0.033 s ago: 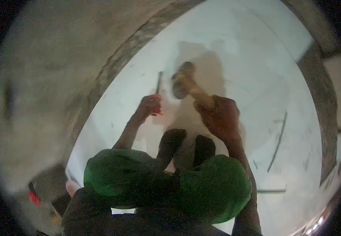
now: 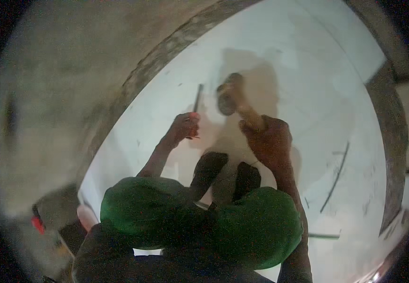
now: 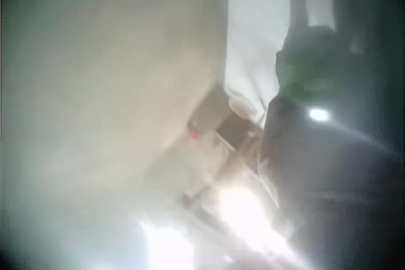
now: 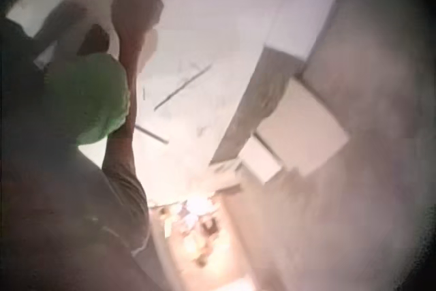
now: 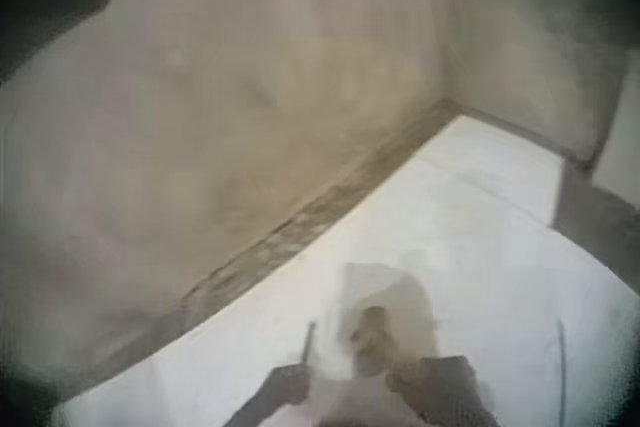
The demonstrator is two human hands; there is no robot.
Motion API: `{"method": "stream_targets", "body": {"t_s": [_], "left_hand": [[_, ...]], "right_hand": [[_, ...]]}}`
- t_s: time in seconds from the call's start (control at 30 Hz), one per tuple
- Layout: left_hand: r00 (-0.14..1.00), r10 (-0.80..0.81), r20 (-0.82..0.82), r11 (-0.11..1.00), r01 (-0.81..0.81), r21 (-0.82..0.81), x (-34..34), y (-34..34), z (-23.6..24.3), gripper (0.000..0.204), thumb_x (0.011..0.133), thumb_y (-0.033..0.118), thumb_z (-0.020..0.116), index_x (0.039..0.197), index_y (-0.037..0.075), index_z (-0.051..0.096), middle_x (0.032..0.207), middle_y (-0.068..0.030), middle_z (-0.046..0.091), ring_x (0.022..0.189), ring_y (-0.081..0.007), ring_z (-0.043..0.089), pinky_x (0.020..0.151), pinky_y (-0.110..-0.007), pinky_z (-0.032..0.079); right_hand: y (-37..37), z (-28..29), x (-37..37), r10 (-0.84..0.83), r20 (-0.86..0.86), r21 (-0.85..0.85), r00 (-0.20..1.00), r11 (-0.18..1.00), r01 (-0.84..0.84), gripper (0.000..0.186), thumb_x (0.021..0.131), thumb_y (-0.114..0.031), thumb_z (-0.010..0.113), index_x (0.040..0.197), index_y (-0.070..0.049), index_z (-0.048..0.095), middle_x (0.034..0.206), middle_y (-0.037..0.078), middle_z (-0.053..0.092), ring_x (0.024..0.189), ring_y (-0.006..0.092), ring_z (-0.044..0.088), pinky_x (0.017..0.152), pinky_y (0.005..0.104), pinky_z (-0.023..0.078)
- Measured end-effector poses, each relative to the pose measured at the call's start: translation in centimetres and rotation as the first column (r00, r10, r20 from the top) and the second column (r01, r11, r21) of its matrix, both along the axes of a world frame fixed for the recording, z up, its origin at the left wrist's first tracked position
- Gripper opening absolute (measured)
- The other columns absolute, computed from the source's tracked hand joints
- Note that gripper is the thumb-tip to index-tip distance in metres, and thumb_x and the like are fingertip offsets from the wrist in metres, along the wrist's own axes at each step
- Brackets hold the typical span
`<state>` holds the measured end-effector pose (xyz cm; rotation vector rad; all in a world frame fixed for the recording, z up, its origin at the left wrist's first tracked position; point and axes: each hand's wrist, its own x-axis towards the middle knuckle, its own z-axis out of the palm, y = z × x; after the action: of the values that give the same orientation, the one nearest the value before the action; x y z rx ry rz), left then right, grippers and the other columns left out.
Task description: The person prepares the floor for tiling by using a hammer and chisel to remove excess concrete from the wall base, and uses a measuring tape to measure the floor area.
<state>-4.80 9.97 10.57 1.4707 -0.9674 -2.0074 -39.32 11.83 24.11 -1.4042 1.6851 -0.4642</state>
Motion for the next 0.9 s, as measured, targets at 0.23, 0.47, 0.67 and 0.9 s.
{"method": "stream_targets", "body": {"t_s": [0.23,0.47,0.67,0.9], "left_hand": [[0.888,0.243,0.391,0.97,-0.229,-0.084,1.4,5.8,7.7,0.045,0.097,0.048,0.069,0.11,0.006,0.065,0.086,-0.0002,0.064,0.074,-0.0101,0.063,0.062,-0.027,0.054],[0.808,0.397,0.435,0.915,-0.383,-0.124,8.1,11.5,14.2,0.033,0.1,0.03,0.065,0.111,-0.001,0.066,0.083,-0.007,0.065,0.069,-0.015,0.067,0.06,-0.035,0.062],[0.556,0.624,0.55,0.75,-0.624,-0.219,11.7,11.6,11.1,0.024,0.097,0.02,0.065,0.103,-0.003,0.065,0.08,-0.0076,0.065,0.066,-0.0158,0.067,0.059,-0.036,0.066],[0.667,0.58,0.468,0.771,-0.635,-0.052,14.4,11.0,4.0,0.042,0.098,0.019,0.069,0.131,-0.004,0.057,0.089,-0.0078,0.069,0.076,-0.0196,0.072,0.074,-0.036,0.066]], "right_hand": [[-4.8,-6.0,7.9,-0.017,0.32,0.029,0.947,1.0,0.008,0.04,0.09,-0.029,0.08,0.071,0.002,0.063,0.057,0.006,0.055,0.054,0.0143,0.046,0.054,0.0389,0.042],[-5.3,-8.5,7.8,-0.047,0.44,0.105,0.897,0.995,0.001,0.039,0.089,-0.027,0.082,0.067,-0.001,0.062,0.059,0.0,0.051,0.055,0.0108,0.043,0.052,0.0335,0.037],[-4.5,-12.2,7.3,-0.071,0.342,0.082,0.937,0.996,0.045,0.039,0.087,-0.026,0.084,0.069,0.001,0.063,0.06,-0.001,0.052,0.056,0.0116,0.045,0.052,0.0353,0.038],[-2.8,-16.7,5.6,0.064,0.159,-0.073,0.985,0.996,-0.053,0.038,0.087,-0.026,0.083,0.07,0.001,0.061,0.055,0.001,0.049,0.048,0.0137,0.044,0.047,0.0349,0.036]]}}
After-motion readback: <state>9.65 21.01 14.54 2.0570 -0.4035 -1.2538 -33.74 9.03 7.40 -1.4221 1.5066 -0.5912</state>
